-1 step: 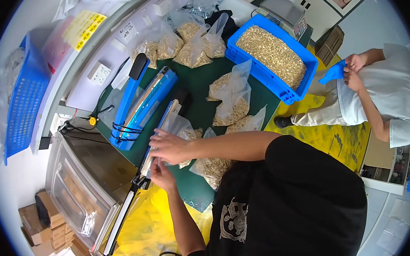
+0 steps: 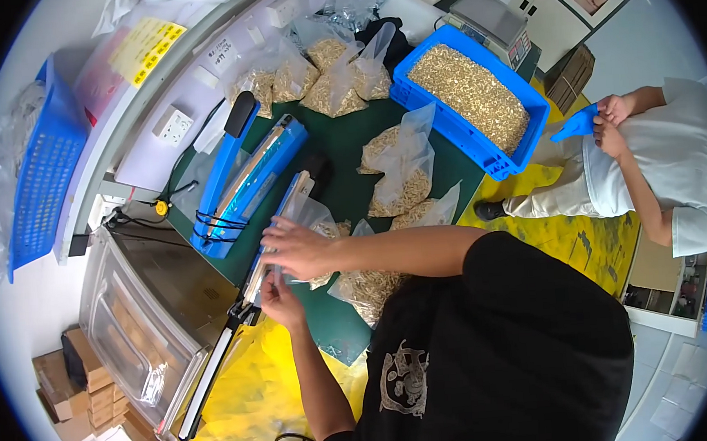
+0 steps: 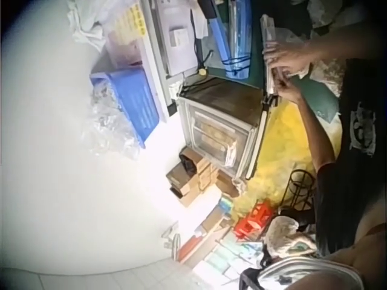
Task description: Sealing individual plastic bags filled with grain or feed using a manual impulse sealer.
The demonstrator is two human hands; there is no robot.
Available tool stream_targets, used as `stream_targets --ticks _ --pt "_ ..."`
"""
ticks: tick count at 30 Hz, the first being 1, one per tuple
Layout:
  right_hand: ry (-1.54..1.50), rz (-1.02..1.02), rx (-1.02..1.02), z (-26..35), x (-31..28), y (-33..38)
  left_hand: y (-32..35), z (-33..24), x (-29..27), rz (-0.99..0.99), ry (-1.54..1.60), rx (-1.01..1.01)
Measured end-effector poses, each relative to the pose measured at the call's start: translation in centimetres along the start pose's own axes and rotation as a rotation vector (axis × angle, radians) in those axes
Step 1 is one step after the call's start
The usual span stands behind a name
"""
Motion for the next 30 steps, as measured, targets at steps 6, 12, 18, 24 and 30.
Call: stream_targets --ticks 6,12,18,24,30 --pt "0.045 -0.244 0.323 -4.9 -4.8 4.3 -0.5 0.6 -0.4 -0.055 0.126 0.07" --pt "-0.64 -0.017 1.02 -14.2 1.0 7.8 -2.6 3.6 -0.3 0.002 0.259 -0.223" --pt "-1.098 -0.021 1.028 -15.2 5.9 7.3 -4.4 8.6 -1.5 -0.069 0.137 -0.341" --pt "-0.91 0.093 1.168 -11.0 4.1 6.9 -6.5 12.9 -5.5 -0.036 -0.549 0.432" --pt "-0.566 -0.191 0.566 -13.2 -3.3 4.7 0.4 -7.6 0.2 -0.126 -0.057 0.175"
Point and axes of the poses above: each hand's wrist, its own y-axis away from the middle knuckle, its own x-axis out of the palm, z = x × y, the point moved 7 cm from there along -y, towards the middle knuckle, and after that the axes turned 6 degrees about -x, right-handed, at the moved point
